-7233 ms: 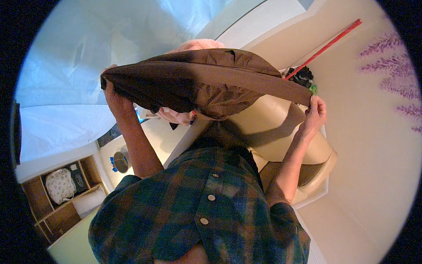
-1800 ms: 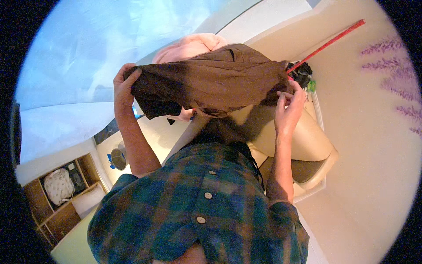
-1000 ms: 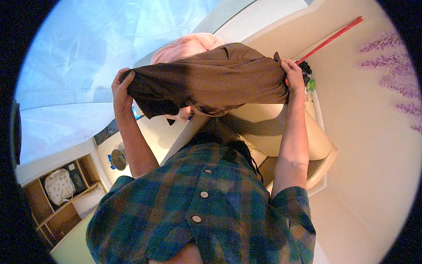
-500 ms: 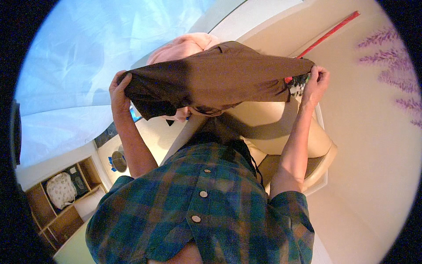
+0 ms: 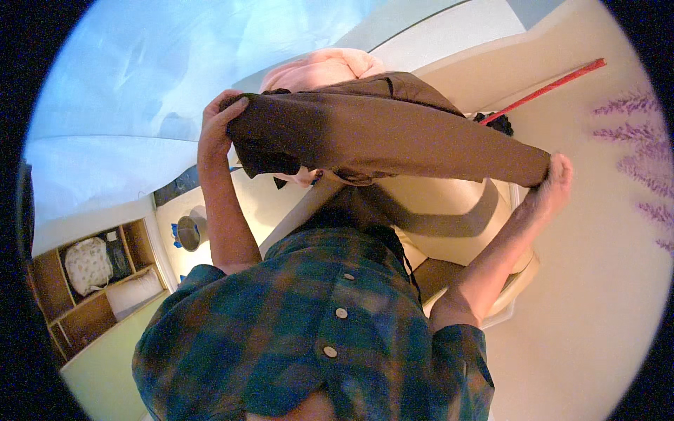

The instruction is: The person folds a pair of black pants on their lap, aligning the legs and folding the garment into a compact rectangle. They then pick up a brown pair of pants from a nearby pile and begin folding them in a similar manner.

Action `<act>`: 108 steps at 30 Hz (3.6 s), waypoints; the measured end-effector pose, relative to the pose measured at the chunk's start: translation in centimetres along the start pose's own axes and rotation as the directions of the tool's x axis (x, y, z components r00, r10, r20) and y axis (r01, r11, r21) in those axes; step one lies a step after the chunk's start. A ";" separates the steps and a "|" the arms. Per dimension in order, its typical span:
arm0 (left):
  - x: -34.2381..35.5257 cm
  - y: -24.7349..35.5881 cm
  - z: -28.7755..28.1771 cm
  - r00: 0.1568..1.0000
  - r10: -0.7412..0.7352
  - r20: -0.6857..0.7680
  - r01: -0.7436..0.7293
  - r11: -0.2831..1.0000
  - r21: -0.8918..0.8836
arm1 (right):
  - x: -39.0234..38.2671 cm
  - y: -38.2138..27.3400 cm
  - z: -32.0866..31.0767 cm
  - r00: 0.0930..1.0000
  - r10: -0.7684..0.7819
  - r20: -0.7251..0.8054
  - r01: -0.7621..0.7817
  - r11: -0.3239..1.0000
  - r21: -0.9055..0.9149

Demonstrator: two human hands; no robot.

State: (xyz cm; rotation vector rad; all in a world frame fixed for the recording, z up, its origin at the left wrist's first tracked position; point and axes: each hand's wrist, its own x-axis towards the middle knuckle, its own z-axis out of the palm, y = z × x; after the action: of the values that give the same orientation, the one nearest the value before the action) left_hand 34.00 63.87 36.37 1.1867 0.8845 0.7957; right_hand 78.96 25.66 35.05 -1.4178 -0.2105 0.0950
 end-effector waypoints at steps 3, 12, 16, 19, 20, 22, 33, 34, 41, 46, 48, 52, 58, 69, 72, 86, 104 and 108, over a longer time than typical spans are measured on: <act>1.0 -0.3 0.6 0.999 -0.032 0.028 0.032 0.999 0.017 | 4.4 8.3 -2.4 0.974 0.177 0.141 -0.182 0.983 0.026; 0.9 -0.6 -0.4 0.997 -0.073 0.012 0.073 0.994 -0.086 | -1.2 7.7 2.4 0.736 0.359 0.575 -0.375 0.922 -0.095; 1.5 -1.3 -0.3 0.996 -0.093 0.019 0.094 0.992 -0.089 | -0.1 8.4 -0.6 0.828 0.274 0.489 -0.163 0.952 -0.258; 1.2 -1.5 -0.9 0.995 -0.096 0.010 0.096 0.992 -0.083 | -0.3 5.3 1.2 0.927 0.093 0.364 -0.128 0.989 0.074; 1.3 -1.5 -0.8 0.995 -0.093 0.021 0.095 0.991 -0.089 | -0.4 4.1 1.4 0.922 0.092 0.376 -0.137 0.986 0.094; 1.6 -1.4 -0.6 0.993 -0.104 0.055 0.109 0.987 -0.114 | 0.0 2.2 2.0 0.911 0.090 0.403 -0.156 0.979 0.134; 1.3 -1.6 -0.9 0.965 -0.225 0.132 0.225 0.974 0.014 | -2.2 6.3 -0.4 0.871 0.309 0.382 -0.227 0.943 -0.244; 1.3 -1.8 -1.2 0.965 -0.222 0.140 0.219 0.975 0.036 | -2.4 6.5 -0.4 0.880 0.289 0.377 -0.223 0.952 -0.210; 1.1 -1.5 -1.4 0.966 -0.222 0.130 0.216 0.975 0.054 | -2.8 2.9 2.2 0.816 0.281 0.506 -0.362 0.929 0.069; 0.8 -1.3 -1.2 0.965 -0.197 0.170 0.192 0.980 0.047 | -1.9 3.6 2.2 0.867 0.295 0.402 -0.254 0.955 -0.152; 0.6 -1.3 -1.6 0.968 -0.192 0.160 0.188 0.981 0.044 | -2.3 2.9 3.0 0.920 0.151 0.361 -0.147 0.988 -0.040; 0.5 -1.7 -1.9 0.959 -0.196 0.204 0.188 0.980 0.059 | -2.3 0.6 2.5 0.981 -0.006 0.193 -0.004 0.999 0.053; -0.1 -1.5 -1.3 0.956 -0.182 0.230 0.162 0.982 0.101 | -2.6 6.3 1.6 0.967 0.016 0.253 0.028 0.985 -0.170; -2.8 1.1 -0.1 0.966 -0.063 0.252 0.037 0.994 0.107 | -3.8 4.3 7.3 0.873 -0.109 0.476 0.452 0.549 -0.703; -3.4 2.1 0.1 0.958 -0.026 0.287 0.013 0.999 0.050 | -9.1 -1.0 14.4 0.773 -0.088 0.628 0.437 0.792 -0.427; -6.3 3.9 -1.2 0.889 0.141 0.435 -0.144 0.989 -0.027 | -19.8 -3.3 21.4 0.162 -0.194 0.968 0.716 0.697 0.020; -8.5 4.9 -0.7 0.750 0.391 0.533 -0.280 0.919 -0.279 | -18.9 -5.0 16.8 0.361 -0.100 0.927 0.660 0.730 -0.178; -8.6 5.1 0.6 0.702 0.458 0.545 -0.308 0.886 -0.348 | -18.9 -4.3 17.3 0.437 -0.120 0.891 0.664 0.712 -0.230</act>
State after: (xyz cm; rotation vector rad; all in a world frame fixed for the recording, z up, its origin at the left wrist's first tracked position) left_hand 30.43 57.00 42.76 1.3250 -0.0186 0.7444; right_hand 56.72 38.17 40.00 -1.7673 -1.5420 0.3246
